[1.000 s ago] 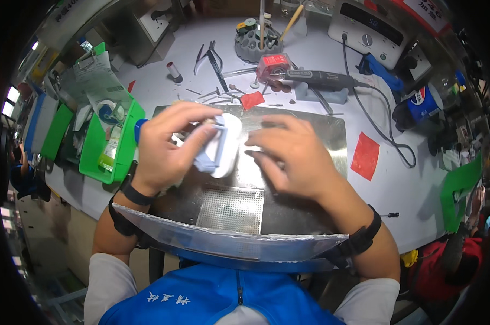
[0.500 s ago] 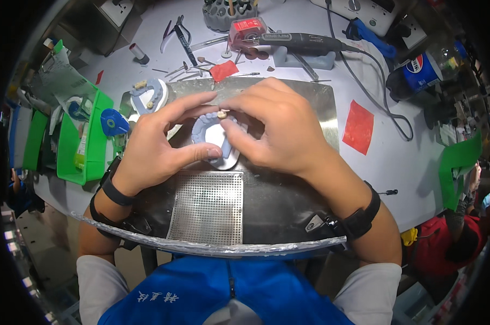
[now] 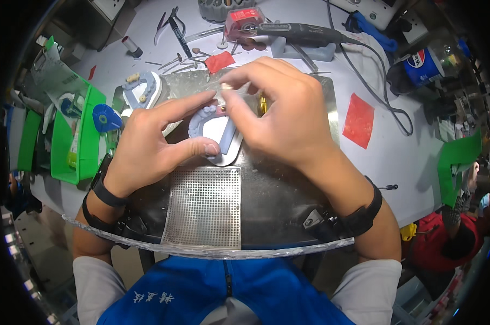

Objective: Grinding and shaping a dental crown using a rotary tool and testing its fit on a dental cast model.

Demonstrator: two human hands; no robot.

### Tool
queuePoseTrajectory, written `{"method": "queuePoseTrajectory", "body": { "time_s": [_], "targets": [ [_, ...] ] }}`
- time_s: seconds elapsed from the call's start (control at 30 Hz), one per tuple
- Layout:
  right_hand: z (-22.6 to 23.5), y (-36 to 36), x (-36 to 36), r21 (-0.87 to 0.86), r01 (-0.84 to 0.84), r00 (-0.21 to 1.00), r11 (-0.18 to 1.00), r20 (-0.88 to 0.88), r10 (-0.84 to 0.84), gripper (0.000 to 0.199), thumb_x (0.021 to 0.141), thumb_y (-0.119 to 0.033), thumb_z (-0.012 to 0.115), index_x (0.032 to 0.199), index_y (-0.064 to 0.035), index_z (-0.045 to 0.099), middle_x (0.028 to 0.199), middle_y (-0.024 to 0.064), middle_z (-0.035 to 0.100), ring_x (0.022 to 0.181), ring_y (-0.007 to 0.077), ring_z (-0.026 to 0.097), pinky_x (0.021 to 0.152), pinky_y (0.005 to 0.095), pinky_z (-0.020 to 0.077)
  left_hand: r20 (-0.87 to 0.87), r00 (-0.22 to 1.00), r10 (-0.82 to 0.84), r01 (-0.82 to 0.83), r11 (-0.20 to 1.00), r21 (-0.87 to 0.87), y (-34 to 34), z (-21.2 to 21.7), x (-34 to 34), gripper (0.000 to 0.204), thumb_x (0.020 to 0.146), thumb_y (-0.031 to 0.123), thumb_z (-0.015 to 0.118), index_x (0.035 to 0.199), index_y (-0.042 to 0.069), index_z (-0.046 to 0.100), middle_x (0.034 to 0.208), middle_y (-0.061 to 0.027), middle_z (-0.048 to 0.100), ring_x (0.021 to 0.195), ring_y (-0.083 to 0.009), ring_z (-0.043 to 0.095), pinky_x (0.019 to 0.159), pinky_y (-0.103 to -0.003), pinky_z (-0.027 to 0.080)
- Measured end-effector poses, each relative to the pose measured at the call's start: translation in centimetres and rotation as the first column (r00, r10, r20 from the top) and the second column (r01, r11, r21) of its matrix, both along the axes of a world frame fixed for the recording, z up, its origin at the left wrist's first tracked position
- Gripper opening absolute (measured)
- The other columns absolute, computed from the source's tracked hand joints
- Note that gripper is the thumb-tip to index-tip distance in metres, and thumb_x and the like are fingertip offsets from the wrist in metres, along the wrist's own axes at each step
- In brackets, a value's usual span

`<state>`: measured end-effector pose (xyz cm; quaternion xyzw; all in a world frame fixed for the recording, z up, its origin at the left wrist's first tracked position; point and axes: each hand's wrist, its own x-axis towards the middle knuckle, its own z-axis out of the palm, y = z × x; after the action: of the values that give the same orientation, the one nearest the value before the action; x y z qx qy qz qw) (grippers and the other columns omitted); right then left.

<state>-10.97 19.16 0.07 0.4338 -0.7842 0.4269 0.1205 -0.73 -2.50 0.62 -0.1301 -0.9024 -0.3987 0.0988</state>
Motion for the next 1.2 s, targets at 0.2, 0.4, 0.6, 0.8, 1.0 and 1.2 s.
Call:
{"method": "queuePoseTrajectory", "body": {
  "time_s": [0.2, 0.4, 0.6, 0.8, 1.0, 1.2],
  "targets": [
    [0.1, 1.0, -0.9, 0.19, 0.036, 0.999, 0.981, -0.02, -0.032, 0.019, 0.083, -0.006, 0.076, 0.102, -0.0017, 0.079, 0.097, 0.0099, 0.072, 0.088, 0.0234, 0.066, 0.079, 0.0337, 0.0518, 0.11, 0.994, 0.009, -0.011, 1.0, 0.02, -0.2, 0.1, 0.5, 0.07, 0.082, 0.029, 0.091, 0.141, 0.001, 0.066, 0.129, -0.0221, 0.074, 0.114, -0.0272, 0.074, 0.097, -0.035, 0.055],
    [-0.1, -0.1, 0.4, 0.236, -0.073, 0.994, 0.969, -0.062, 0.09, 0.017, 0.082, -0.008, 0.077, 0.098, -0.0015, 0.079, 0.098, 0.0107, 0.072, 0.093, 0.0268, 0.066, 0.082, 0.0362, 0.0531, -0.009, 1.0, 0.018, -0.018, 0.999, 0.037, 0.1, -0.7, 0.2, 0.069, 0.082, 0.038, 0.09, 0.133, -0.003, 0.068, 0.107, -0.0241, 0.074, 0.09, -0.0358, 0.072, 0.08, -0.04, 0.057],
    [-0.9, -0.6, 0.2, 0.145, -0.101, 0.989, 0.984, -0.091, 0.114, 0.016, 0.081, -0.002, 0.079, 0.096, -0.0001, 0.076, 0.092, 0.0097, 0.071, 0.079, 0.0262, 0.068, 0.071, 0.0347, 0.0546, 0.017, 1.0, 0.019, -0.019, 1.0, 0.007, 0.1, -0.1, 0.3, 0.063, 0.081, 0.036, 0.09, 0.128, -0.002, 0.071, 0.099, -0.0239, 0.074, 0.086, -0.0364, 0.071, 0.075, -0.041, 0.056],
    [0.0, -1.2, 0.5, 0.054, -0.127, 0.991, 0.99, 0.051, 0.124, 0.014, 0.083, 0.003, 0.074, 0.096, -0.0014, 0.071, 0.087, 0.0067, 0.071, 0.073, 0.0163, 0.065, 0.066, 0.0271, 0.0504, 0.091, 0.995, 0.036, -0.035, 0.999, -0.017, 0.2, 0.6, 0.5, 0.059, 0.082, 0.037, 0.089, 0.125, 0.0, 0.073, 0.097, -0.0235, 0.074, 0.085, -0.0365, 0.072, 0.075, -0.041, 0.055],
    [2.3, 1.1, 0.1, -0.014, -0.042, 0.997, 0.999, -0.066, 0.041, 0.019, 0.09, 0.004, 0.069, 0.107, -0.003, 0.074, 0.086, 0.0032, 0.071, 0.073, 0.0092, 0.061, 0.064, 0.0239, 0.045, -0.019, 1.0, 0.001, -0.002, 0.999, -0.035, 0.0, 0.2, -0.2, 0.054, 0.083, 0.033, 0.089, 0.125, 0.003, 0.075, 0.099, -0.0194, 0.075, 0.088, -0.0343, 0.07, 0.077, -0.04, 0.055],
    [1.6, 4.9, -4.5, 0.223, 0.282, 0.947, 0.933, 0.089, -0.307, 0.014, 0.094, -0.011, 0.071, 0.103, -0.0024, 0.077, 0.078, 0.0059, 0.071, 0.067, 0.011, 0.062, 0.063, 0.0277, 0.048, 0.048, 0.995, -0.089, 0.09, 0.996, -0.003, -0.4, 0.6, 0.0, 0.049, 0.091, 0.007, 0.073, 0.14, 0.004, 0.068, 0.125, -0.017, 0.074, 0.108, -0.0281, 0.07, 0.098, -0.036, 0.053]
  ]
}}
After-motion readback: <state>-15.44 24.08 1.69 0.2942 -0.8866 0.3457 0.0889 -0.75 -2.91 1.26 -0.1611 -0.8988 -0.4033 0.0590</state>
